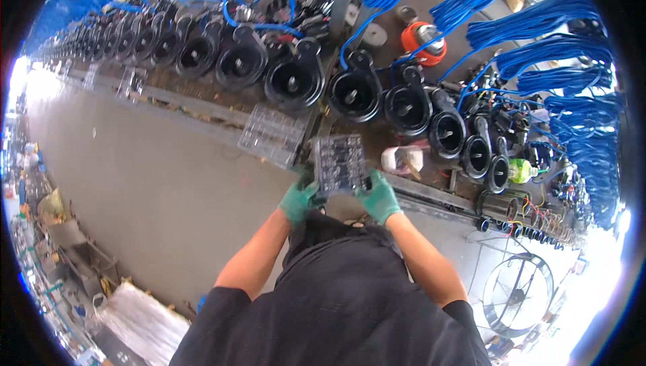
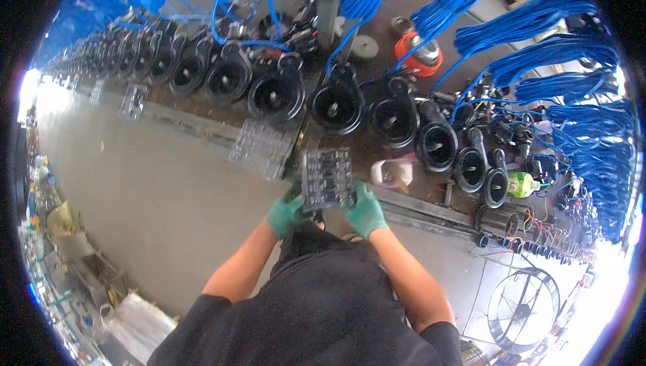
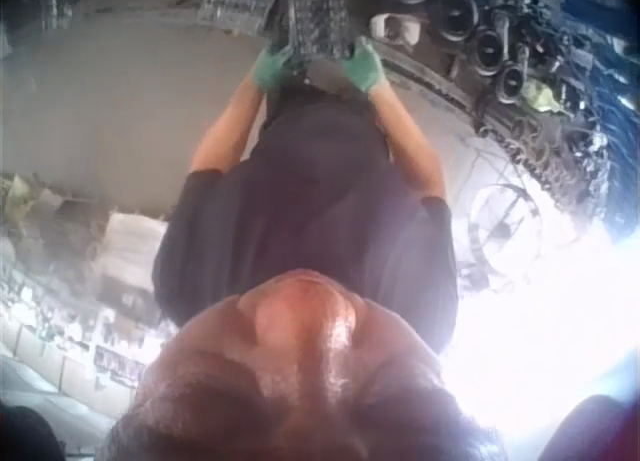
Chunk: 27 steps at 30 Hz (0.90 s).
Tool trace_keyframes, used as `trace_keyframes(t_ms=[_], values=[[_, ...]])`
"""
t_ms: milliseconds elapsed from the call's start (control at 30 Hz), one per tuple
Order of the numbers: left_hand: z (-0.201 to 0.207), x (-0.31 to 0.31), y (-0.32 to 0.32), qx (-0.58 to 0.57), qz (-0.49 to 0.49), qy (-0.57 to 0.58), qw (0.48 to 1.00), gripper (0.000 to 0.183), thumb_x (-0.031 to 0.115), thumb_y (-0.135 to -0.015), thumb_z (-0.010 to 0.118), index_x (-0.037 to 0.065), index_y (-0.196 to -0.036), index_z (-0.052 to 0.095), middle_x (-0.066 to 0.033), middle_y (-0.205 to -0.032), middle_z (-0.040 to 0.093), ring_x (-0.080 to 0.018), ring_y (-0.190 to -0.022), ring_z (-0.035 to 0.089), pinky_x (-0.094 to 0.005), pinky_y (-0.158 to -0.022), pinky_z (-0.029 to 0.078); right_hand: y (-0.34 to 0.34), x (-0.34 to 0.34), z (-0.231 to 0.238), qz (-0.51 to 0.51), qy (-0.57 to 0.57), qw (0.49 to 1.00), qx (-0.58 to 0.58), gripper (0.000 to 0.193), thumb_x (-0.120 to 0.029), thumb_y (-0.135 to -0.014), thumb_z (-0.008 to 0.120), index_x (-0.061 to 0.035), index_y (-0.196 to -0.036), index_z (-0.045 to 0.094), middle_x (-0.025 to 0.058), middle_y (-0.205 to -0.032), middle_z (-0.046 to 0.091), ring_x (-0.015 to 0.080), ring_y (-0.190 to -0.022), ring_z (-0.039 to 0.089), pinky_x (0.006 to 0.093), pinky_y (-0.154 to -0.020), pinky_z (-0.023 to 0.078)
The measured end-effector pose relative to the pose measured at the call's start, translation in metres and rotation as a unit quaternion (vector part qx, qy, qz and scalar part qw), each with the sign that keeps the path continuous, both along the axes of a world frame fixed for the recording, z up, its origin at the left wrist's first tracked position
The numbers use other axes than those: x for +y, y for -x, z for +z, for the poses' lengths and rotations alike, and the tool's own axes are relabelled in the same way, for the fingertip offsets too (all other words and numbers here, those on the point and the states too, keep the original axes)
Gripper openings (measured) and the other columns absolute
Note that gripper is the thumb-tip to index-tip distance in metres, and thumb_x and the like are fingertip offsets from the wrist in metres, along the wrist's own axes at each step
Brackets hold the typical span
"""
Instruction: The person holds a bottle and pours liquid onto a series of circular components on a long assembly table, then places several small circular objects into clear plastic trays.
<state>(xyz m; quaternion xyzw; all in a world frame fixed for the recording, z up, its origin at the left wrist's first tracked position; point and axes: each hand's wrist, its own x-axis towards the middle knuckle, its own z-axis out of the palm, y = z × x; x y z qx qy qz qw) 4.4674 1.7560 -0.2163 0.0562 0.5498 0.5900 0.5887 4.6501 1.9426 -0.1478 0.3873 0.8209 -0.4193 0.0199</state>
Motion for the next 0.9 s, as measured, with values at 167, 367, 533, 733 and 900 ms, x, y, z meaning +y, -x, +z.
trace_keyframes(t_ms=[167,367,533,733,900], values=[[0.03,0.009,-0.002,-0.139,0.062,0.032,0.988,0.041,0.021,-0.103,0.068,0.001,-0.137,0.057,-0.0103,-0.114,0.071,-0.0217,-0.094,0.07,-0.0359,-0.079,0.06,0.023,-0.012,0.044,0.085,-0.129,0.985,-0.077,0.057,-0.027,-0.084,0.079,-0.002,-0.131,0.059,0.0248,-0.132,0.058,0.0415,-0.121,0.058,0.0469,-0.104,0.049],[0.027,0.013,-0.004,-0.169,0.046,0.015,0.984,0.04,0.018,-0.103,0.069,-0.004,-0.134,0.057,-0.013,-0.12,0.069,-0.0251,-0.101,0.07,-0.0373,-0.086,0.06,0.068,-0.022,0.079,0.25,-0.169,0.943,-0.139,0.04,-0.042,-0.088,0.075,-0.0081,-0.109,0.072,0.0138,-0.105,0.072,0.0336,-0.099,0.071,0.0451,-0.087,0.057],[0.006,0.014,-0.009,-0.195,0.078,0.0,0.978,0.038,0.017,-0.099,0.074,-0.002,-0.128,0.059,-0.0125,-0.104,0.071,-0.0272,-0.085,0.071,-0.0432,-0.075,0.062,0.084,-0.031,0.063,0.239,-0.163,0.944,-0.16,0.032,-0.036,-0.089,0.074,-0.0073,-0.104,0.076,0.0158,-0.103,0.076,0.0344,-0.096,0.074,0.0456,-0.084,0.059],[0.029,0.013,0.002,-0.168,-0.004,0.016,0.986,0.04,0.024,-0.096,0.078,-0.001,-0.124,0.062,-0.0097,-0.103,0.072,-0.0223,-0.088,0.073,-0.0392,-0.066,0.061,0.081,-0.024,0.06,0.284,-0.154,0.933,-0.159,0.031,-0.035,-0.091,0.073,-0.0067,-0.103,0.075,0.018,-0.105,0.076,0.0351,-0.097,0.074,0.0465,-0.084,0.059],[0.009,0.026,-0.007,-0.16,0.011,-0.019,0.987,0.03,0.017,-0.098,0.074,0.003,-0.124,0.065,-0.0075,-0.107,0.073,-0.0199,-0.093,0.072,-0.0403,-0.079,0.063,0.084,-0.015,0.067,0.27,-0.092,0.929,-0.234,0.033,-0.032,-0.093,0.07,-0.004,-0.11,0.072,0.0205,-0.109,0.075,0.0379,-0.101,0.073,0.0475,-0.086,0.058]])
